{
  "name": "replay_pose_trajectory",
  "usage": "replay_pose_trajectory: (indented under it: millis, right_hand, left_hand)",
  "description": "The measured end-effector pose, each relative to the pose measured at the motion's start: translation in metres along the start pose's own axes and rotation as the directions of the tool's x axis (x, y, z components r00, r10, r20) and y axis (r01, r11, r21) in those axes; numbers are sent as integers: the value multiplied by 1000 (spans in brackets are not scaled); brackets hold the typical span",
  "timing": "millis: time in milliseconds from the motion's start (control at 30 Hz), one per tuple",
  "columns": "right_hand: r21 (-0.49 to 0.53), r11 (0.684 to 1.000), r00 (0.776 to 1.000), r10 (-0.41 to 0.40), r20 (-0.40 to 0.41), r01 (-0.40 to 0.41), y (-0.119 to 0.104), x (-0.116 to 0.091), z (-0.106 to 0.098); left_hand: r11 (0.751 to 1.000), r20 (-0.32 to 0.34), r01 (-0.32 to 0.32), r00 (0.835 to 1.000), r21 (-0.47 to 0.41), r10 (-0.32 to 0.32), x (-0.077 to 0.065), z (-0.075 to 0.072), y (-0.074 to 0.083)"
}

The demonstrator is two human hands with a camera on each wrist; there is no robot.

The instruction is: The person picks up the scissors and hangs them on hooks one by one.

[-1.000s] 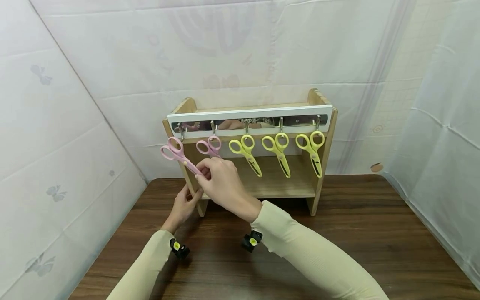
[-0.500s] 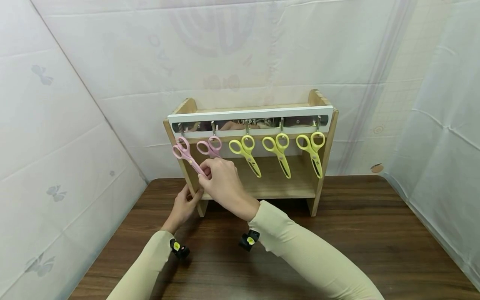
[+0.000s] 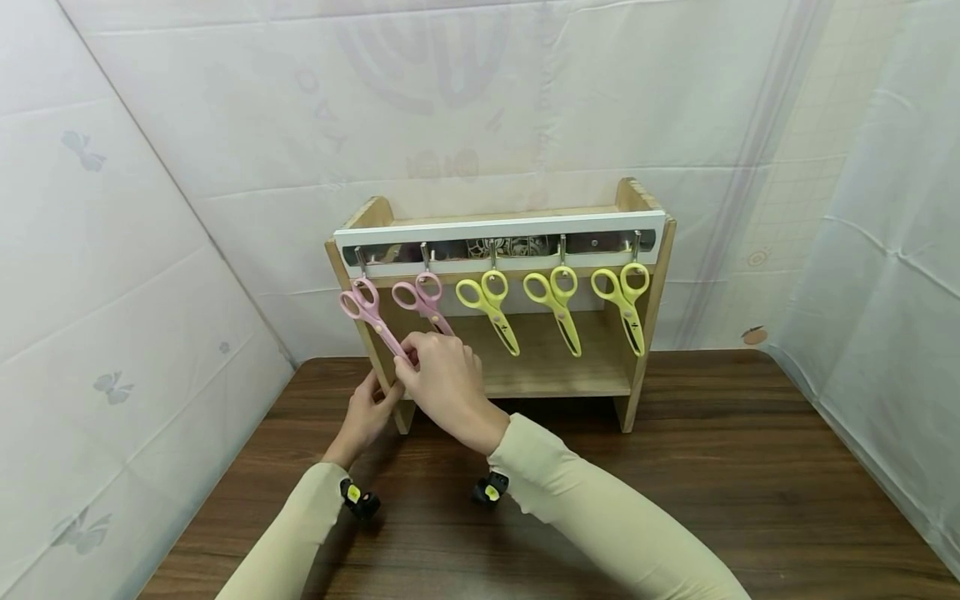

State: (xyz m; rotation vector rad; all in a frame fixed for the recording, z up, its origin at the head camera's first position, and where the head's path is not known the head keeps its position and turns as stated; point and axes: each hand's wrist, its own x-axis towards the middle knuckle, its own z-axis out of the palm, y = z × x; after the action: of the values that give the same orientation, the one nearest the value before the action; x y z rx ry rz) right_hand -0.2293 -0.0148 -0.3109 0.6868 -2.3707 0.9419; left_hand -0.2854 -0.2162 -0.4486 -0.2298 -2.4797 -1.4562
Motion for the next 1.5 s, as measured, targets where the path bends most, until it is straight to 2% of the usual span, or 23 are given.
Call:
replay_pose_trajectory:
  millis: [600,1500]
  right_hand:
    - [45,999,996,-19,-90,23,11,3,36]
    - [59,998,996,-16,-83,21,14,4,41]
  left_hand:
    - [1000,7,13,1000,-2,-13,2,0,-2]
    - [1000,15,21,1000,9,-21,0,-1,1]
